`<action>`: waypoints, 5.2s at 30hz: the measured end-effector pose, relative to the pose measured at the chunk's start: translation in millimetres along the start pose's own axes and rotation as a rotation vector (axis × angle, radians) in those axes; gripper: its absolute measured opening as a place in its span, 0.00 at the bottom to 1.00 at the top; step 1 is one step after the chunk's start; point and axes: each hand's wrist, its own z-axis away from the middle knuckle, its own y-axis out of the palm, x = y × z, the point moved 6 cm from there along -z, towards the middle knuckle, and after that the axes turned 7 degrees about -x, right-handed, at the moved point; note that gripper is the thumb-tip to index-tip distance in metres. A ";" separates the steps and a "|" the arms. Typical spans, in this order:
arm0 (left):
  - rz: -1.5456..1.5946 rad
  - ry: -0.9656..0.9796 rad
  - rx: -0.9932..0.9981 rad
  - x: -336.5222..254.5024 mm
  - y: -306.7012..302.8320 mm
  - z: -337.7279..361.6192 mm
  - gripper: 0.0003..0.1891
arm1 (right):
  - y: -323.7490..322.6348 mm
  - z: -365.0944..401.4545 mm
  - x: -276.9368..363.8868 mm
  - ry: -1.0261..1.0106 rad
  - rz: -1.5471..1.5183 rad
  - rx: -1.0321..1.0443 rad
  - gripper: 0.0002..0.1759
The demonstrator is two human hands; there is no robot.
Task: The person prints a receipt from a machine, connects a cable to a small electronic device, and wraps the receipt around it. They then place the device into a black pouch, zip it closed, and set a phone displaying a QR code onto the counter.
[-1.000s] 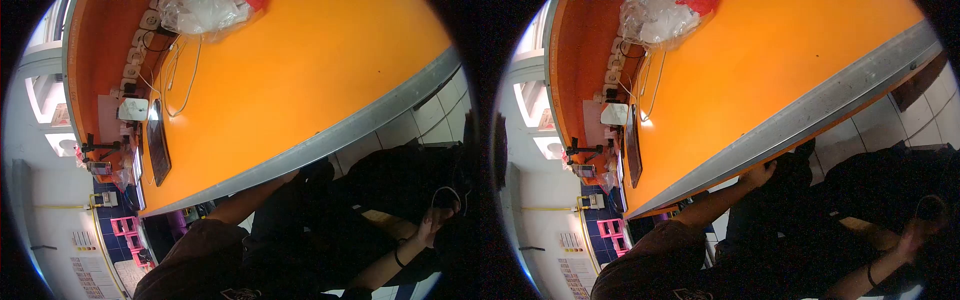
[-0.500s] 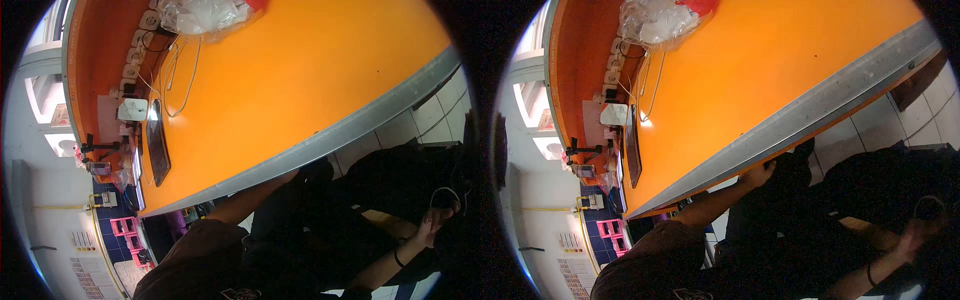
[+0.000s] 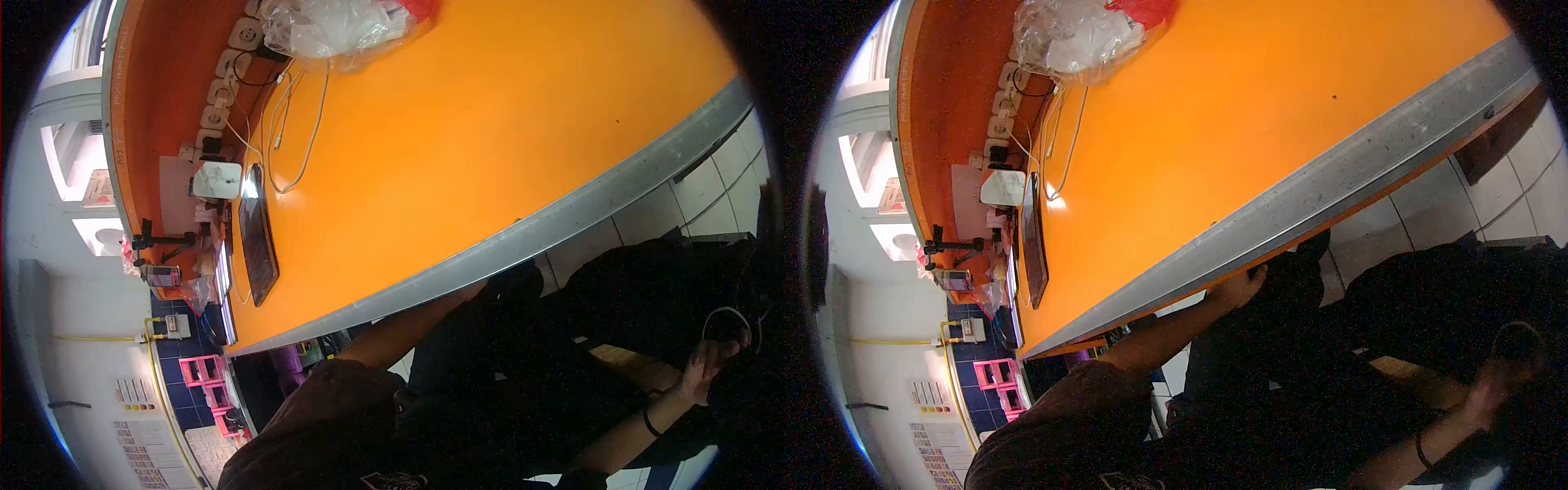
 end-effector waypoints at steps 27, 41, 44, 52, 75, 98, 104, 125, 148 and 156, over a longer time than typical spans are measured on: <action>0.032 0.104 -0.094 5.5 3.2 -1.2 0.27 | 72.7 -30.8 -39.1 0.056 0.343 0.177 0.40; -0.091 -0.005 -0.079 25.9 16.1 -2.5 0.30 | 121.8 -37.3 -83.5 -0.068 0.453 0.057 0.32; -0.169 -0.023 -0.091 20.5 6.3 -5.2 0.29 | 69.9 -36.9 -81.1 -0.038 0.313 0.056 0.40; -0.145 -0.059 -0.132 21.1 5.1 -1.9 0.28 | 102.7 -20.3 -85.5 0.010 0.161 -0.040 0.46; 0.140 -0.232 -0.287 74.3 2.1 36.7 0.29 | 122.0 -54.2 -92.4 0.181 0.391 0.053 0.45; -0.025 -0.216 -0.224 77.2 9.9 20.7 0.29 | 108.9 -74.8 -109.4 0.020 0.279 -0.007 0.55; 0.027 -0.192 -0.280 87.7 14.8 22.3 0.29 | 111.6 -77.3 -110.5 0.025 0.239 -0.005 0.55; -0.032 -0.265 -0.243 94.5 18.3 22.6 0.26 | 110.9 -76.8 -109.8 0.052 0.244 -0.036 0.60; 0.072 -0.161 -0.300 91.8 17.2 23.1 0.26 | 117.0 -72.4 -112.1 0.157 0.173 0.102 0.63; 0.075 -0.201 -0.263 63.9 1.2 23.4 0.27 | 116.9 -69.7 -110.1 0.171 0.183 0.073 0.56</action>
